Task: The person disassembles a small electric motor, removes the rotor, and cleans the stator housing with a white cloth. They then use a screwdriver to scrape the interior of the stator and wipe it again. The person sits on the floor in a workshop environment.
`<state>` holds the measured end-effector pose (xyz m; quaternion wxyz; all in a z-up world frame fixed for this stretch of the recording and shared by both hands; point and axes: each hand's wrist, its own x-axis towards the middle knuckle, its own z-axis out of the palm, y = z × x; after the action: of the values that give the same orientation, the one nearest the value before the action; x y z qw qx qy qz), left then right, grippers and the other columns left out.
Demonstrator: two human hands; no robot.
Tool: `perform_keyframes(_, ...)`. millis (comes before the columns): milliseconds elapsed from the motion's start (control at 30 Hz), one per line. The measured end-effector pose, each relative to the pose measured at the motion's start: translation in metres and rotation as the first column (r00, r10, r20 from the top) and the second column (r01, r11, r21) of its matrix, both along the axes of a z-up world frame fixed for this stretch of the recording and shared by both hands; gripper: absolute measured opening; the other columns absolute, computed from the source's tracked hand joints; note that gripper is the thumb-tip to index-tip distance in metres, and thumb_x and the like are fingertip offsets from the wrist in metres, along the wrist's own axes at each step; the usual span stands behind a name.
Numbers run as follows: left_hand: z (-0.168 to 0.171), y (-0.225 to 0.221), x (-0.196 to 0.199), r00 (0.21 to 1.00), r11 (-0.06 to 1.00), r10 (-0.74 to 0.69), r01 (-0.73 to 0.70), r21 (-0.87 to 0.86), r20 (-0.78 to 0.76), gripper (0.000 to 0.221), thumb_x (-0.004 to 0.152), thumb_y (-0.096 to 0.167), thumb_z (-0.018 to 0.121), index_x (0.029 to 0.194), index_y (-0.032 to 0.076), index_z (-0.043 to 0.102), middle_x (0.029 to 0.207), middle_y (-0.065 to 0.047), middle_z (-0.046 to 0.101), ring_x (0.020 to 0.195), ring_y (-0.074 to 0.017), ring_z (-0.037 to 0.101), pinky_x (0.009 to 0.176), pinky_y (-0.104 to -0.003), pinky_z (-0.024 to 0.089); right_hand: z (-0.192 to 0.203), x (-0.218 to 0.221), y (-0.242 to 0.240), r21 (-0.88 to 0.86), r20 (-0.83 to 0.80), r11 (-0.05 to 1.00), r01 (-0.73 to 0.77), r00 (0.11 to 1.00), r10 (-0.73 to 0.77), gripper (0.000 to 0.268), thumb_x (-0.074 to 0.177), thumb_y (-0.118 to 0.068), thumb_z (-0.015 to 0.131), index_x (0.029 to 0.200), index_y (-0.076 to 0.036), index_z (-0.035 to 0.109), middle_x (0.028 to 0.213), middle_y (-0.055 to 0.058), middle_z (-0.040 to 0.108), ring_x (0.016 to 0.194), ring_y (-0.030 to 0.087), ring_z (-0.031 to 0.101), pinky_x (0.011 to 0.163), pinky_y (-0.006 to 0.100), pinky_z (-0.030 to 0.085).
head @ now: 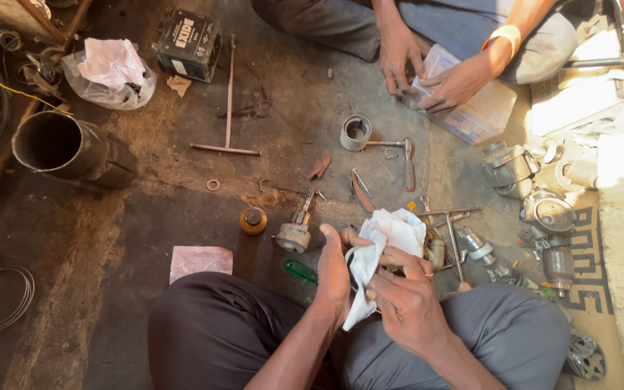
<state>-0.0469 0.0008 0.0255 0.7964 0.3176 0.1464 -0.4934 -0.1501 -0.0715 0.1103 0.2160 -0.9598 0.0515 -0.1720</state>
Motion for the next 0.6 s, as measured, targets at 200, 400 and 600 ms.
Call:
perform_keyframes(200,-0.006,-0.003,-0.013,1.000,0.999,0.001,-0.001,-0.038,0.000,0.069,0.101,0.068,0.030,0.084,0.008,0.057,0.085,-0.007,0.064,0.075,-0.0147,0.062,0.071,-0.032,0.056,-0.008,-0.002,0.002,0.020,0.184,0.999,-0.032,0.983,0.028,0.028,0.067,0.010,0.069,0.091,-0.002,0.077,0.089,0.008,0.077,0.103,0.028,0.069,0.089,0.039,0.046)
perform_keyframes(400,-0.002,0.003,-0.026,0.992,0.996,-0.085,0.081,-0.039,-0.095,0.075,0.099,0.071,0.028,0.081,0.007,0.061,0.079,-0.006,0.066,0.071,-0.0142,0.061,0.068,-0.031,0.054,-0.005,-0.009,0.005,0.062,0.343,0.993,-0.103,0.936,0.075,0.024,0.065,0.017,0.068,0.084,0.001,0.071,0.084,0.010,0.071,0.088,0.029,0.071,0.077,0.036,0.058)
perform_keyframes(600,0.009,0.000,-0.027,0.987,0.993,-0.077,0.063,-0.099,-0.141,0.074,0.100,0.072,0.029,0.081,0.008,0.061,0.078,-0.006,0.068,0.067,-0.0155,0.062,0.064,-0.031,0.055,-0.001,-0.021,0.001,0.178,0.341,0.984,-0.020,0.939,-0.043,0.020,0.070,0.016,0.067,0.085,0.004,0.071,0.082,0.012,0.072,0.080,0.025,0.069,0.072,0.033,0.057)
